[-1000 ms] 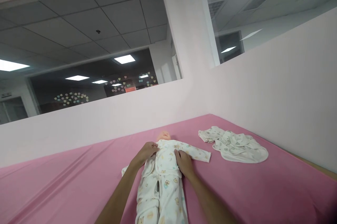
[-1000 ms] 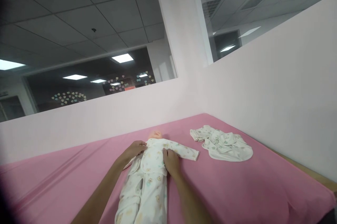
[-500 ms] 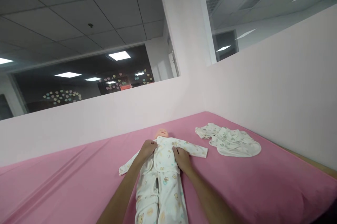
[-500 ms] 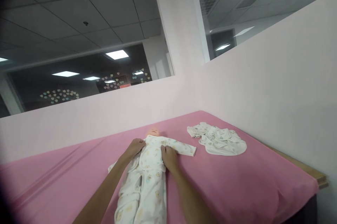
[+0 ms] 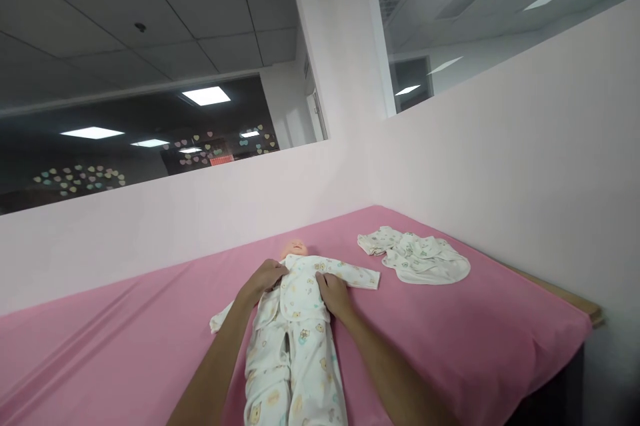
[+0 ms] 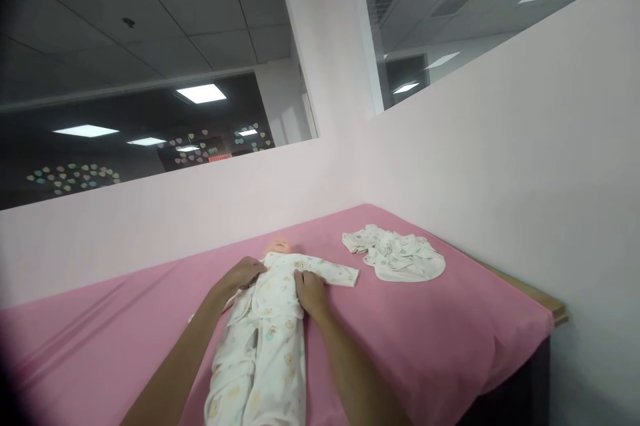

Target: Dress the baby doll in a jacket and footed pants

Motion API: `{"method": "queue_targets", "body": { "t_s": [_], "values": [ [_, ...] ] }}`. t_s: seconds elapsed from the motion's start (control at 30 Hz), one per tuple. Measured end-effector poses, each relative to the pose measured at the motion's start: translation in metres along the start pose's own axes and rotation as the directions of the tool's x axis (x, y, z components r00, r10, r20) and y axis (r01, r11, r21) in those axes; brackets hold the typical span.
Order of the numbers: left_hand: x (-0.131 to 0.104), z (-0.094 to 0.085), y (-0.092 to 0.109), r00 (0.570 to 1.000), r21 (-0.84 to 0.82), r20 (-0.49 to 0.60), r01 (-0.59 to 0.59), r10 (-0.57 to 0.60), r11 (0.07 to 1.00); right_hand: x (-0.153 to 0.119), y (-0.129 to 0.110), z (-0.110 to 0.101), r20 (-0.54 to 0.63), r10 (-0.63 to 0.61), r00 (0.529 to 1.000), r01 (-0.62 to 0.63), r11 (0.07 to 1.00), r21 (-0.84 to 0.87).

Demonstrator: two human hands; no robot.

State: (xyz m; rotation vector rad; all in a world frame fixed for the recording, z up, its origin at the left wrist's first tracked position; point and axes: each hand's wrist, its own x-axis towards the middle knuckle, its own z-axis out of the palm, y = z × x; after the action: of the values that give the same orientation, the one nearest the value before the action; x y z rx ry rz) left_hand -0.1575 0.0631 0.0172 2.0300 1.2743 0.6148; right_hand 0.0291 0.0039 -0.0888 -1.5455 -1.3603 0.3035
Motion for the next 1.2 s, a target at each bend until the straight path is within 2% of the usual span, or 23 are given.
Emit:
{"method": "queue_targets", "body": {
  "t_s": [0.1, 0.33, 0.57, 0.77, 0.97, 1.07, 1.13, 1.2],
  "values": [
    [-0.002, 0.002, -0.001, 1.000, 0.059, -0.027, -0.006, 0.008, 0.998, 0.000, 0.000, -0.001, 0.019, 0.006, 1.000, -0.006, 1.000, -0.014],
    [-0.010, 0.011, 0.005, 0.974, 0.318, -0.210, -0.014, 0.084, 0.948, -0.001, -0.003, -0.004, 0.055, 0.007, 0.998, -0.005, 0.999, -0.051],
    [-0.009, 0.010, 0.006, 0.979, 0.484, -0.174, -0.006, 0.103, 0.875, -0.002, -0.006, -0.006, 0.067, 0.005, 0.998, 0.000, 0.997, -0.080],
    [-0.012, 0.015, 0.014, 0.972, 0.552, -0.220, 0.053, 0.084, 0.832, -0.003, -0.007, -0.008, 0.083, 0.009, 0.996, -0.001, 0.996, -0.093],
    [-0.026, 0.010, 0.017, 0.978, 0.487, -0.128, -0.085, 0.167, 0.869, -0.002, -0.008, -0.008, 0.079, 0.009, 0.997, -0.002, 0.995, -0.096],
    [-0.033, 0.005, 0.013, 0.984, 0.260, -0.070, -0.140, 0.163, 0.955, -0.002, -0.008, -0.007, 0.079, 0.005, 0.997, 0.002, 0.996, -0.094],
    [-0.037, 0.002, 0.010, 0.991, 0.073, -0.050, -0.120, 0.124, 0.990, -0.002, -0.007, -0.007, 0.077, 0.006, 0.997, 0.002, 0.995, -0.095],
    [-0.041, 0.000, 0.008, 0.995, -0.008, -0.049, -0.086, 0.086, 0.996, -0.001, -0.006, -0.006, 0.073, 0.007, 0.997, 0.000, 0.995, -0.097]
  ]
}}
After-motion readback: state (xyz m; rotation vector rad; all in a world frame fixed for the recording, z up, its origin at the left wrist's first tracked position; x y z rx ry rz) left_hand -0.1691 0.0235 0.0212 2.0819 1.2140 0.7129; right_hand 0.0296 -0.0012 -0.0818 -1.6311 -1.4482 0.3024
